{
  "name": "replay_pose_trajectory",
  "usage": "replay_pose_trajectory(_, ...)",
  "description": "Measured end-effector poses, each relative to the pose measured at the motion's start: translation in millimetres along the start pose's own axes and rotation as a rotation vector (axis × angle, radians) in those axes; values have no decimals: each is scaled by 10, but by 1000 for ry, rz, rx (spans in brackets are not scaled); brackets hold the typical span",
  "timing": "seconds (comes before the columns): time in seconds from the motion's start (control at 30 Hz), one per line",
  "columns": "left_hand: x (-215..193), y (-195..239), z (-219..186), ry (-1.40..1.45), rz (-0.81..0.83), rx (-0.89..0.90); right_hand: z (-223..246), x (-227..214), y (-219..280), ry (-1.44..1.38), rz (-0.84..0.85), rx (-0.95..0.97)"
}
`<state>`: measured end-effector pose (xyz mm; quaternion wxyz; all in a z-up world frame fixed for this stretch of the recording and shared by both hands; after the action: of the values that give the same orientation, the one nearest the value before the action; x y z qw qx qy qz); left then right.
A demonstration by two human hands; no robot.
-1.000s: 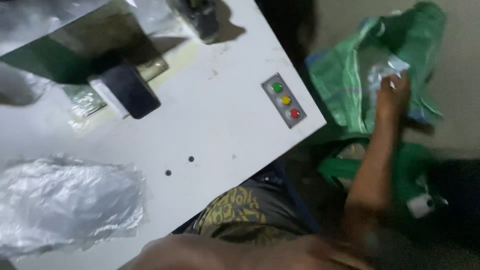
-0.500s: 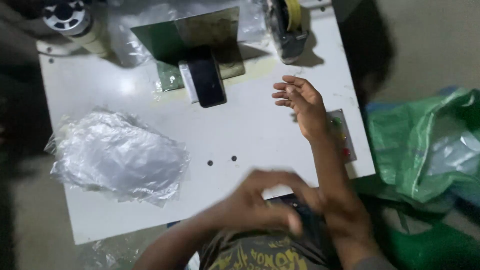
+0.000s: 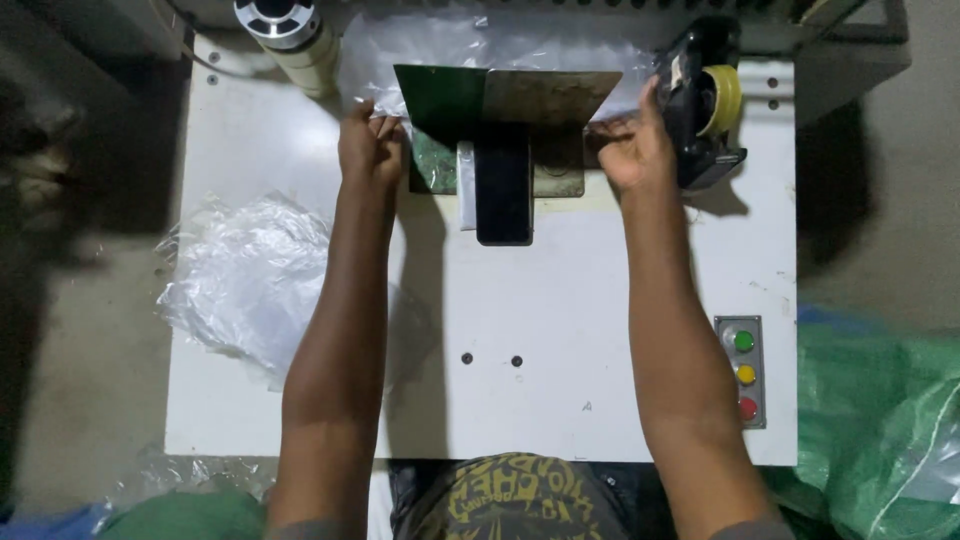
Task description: Folding and stacking small plastic bags on a workstation
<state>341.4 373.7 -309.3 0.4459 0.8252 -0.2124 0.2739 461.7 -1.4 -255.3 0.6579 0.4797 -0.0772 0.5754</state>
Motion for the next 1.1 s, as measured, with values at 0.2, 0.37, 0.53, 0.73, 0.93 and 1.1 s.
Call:
replay_pose_trajectory(0.2, 300, 231, -90, -197, -191, 108, 104, 172, -104, 197, -107, 135)
replay_pose_trajectory(0.37, 340, 659, -179, -117, 81, 250, 142, 427, 519, 231, -87, 24)
replay_pose_trajectory(0.53, 737, 1154, -306, -77, 194, 146, 143, 716, 628, 259, -52, 16)
replay_pose_trajectory(0.73, 921, 964, -339, -757, -34, 130, 10, 60, -1193, 338, 55, 84)
replay_pose_trajectory(0.93, 696, 226, -404, -1119, -48, 303, 47, 107, -852, 598, -422, -121)
replay_pose_trajectory(1.1, 630, 1074, -576, -477, 288, 870, 416, -328, -131, 926, -116, -1309)
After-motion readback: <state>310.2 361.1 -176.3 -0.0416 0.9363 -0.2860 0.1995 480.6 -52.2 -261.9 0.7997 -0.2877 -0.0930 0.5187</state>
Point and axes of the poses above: each hand's wrist, its own y-axis away from the middle knuckle, its own x-axis out of the palm, z = x × y, the point moved 4 cm from there along -y, towards the middle knuckle, and after that the axes turned 5 degrees about -z, right-handed, at the moved point
